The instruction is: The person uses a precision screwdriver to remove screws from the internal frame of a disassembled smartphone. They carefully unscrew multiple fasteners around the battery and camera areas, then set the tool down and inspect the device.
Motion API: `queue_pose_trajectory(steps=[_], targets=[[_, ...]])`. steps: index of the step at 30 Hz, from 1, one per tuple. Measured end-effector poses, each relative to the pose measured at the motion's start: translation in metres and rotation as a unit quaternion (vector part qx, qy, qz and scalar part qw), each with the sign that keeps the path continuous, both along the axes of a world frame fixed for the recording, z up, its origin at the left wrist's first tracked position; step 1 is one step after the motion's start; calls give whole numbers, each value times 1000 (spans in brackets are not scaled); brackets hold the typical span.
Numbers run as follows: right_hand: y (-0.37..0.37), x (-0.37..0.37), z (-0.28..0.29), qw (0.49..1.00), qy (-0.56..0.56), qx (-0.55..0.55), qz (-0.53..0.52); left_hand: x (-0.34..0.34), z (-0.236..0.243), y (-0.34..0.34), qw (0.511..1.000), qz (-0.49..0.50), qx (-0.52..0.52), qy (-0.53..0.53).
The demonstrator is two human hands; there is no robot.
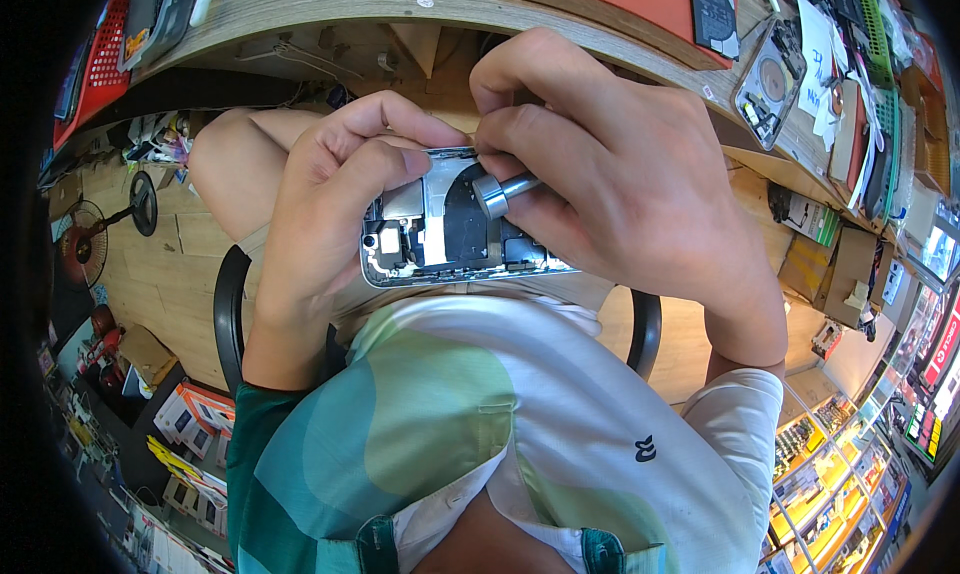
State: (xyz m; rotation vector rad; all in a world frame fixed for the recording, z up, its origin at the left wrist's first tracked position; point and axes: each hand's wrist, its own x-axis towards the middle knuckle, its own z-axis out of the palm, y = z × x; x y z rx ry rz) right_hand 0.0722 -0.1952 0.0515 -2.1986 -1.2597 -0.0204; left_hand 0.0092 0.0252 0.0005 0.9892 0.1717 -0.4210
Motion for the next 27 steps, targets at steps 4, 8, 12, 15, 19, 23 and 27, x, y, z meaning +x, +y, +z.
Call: queue_pose_trajectory(steps=[4, 8, 12, 15, 19, 23, 27], targets=[[0, 1, 0, 1000, 13, 14, 1, 0, -2, 0, 1000, 1, 0, 3], [-1, 1, 1, 999, 42, 19, 1, 0, 0, 0, 1000, 8, 3, 0], [0, 0, 1, 999, 32, 13, -2, 0, 0, -1, 1000, 6, -10, 8], [0, -2, -1, 1000, 15, 12, -5, -1, 0, -1, 1000, 6, -12, 10], [2, -4, -2, 1000, -4, 11, -11, -1, -1, -1, 1000, 7, -14, 9], [3, -6, -3, 999, -27, 4, -16, 0, 1, 2, 1000, -11, 5, 13], [3, -7, -2, 998, -54, -7, -11, -1, -1, 1, 1000, 0, 3, 2]])
